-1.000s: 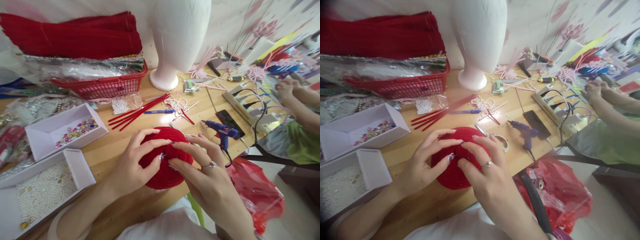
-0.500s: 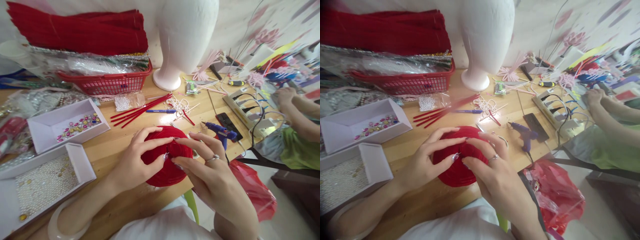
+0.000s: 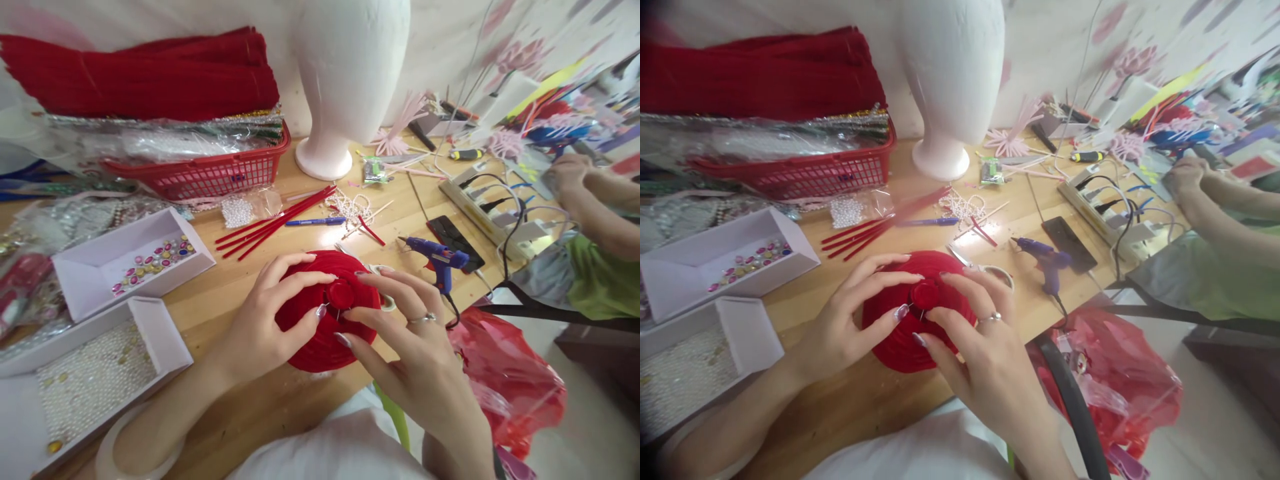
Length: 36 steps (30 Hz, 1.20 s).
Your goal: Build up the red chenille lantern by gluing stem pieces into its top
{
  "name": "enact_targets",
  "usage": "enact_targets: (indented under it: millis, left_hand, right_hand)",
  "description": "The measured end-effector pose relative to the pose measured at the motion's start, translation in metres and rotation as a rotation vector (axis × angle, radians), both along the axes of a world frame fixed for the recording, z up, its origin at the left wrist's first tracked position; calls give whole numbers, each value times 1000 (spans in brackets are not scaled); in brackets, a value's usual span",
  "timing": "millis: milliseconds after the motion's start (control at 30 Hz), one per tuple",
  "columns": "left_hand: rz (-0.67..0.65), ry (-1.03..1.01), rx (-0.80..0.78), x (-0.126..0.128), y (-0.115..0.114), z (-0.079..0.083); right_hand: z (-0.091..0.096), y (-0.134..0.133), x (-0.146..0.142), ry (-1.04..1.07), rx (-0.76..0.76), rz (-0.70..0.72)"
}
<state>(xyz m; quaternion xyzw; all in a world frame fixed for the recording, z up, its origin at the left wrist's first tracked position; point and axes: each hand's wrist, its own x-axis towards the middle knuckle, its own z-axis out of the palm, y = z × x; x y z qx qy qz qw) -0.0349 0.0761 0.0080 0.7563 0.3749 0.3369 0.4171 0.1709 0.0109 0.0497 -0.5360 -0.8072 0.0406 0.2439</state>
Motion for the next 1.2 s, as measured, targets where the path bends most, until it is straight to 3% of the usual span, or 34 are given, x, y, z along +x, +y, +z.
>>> enact_targets:
  millis: [167, 433, 767, 1033, 1200]
  left_hand:
    - [-53, 95, 55, -2, 2, 3]
    - [-57, 115, 41, -1, 1, 5]
    - [36, 107, -32, 10, -11, 10]
    - [55, 36, -86, 12, -13, 7]
    - [30, 51, -96, 10, -14, 6]
  right_hand:
    - [5, 1, -5, -110, -94, 24]
    - [2, 2, -11, -64, -175, 15]
    - [2, 2, -16, -59, -164, -2]
    - [8, -2, -14, -124, -1, -48]
    - [8, -1, -12, -135, -61, -33]
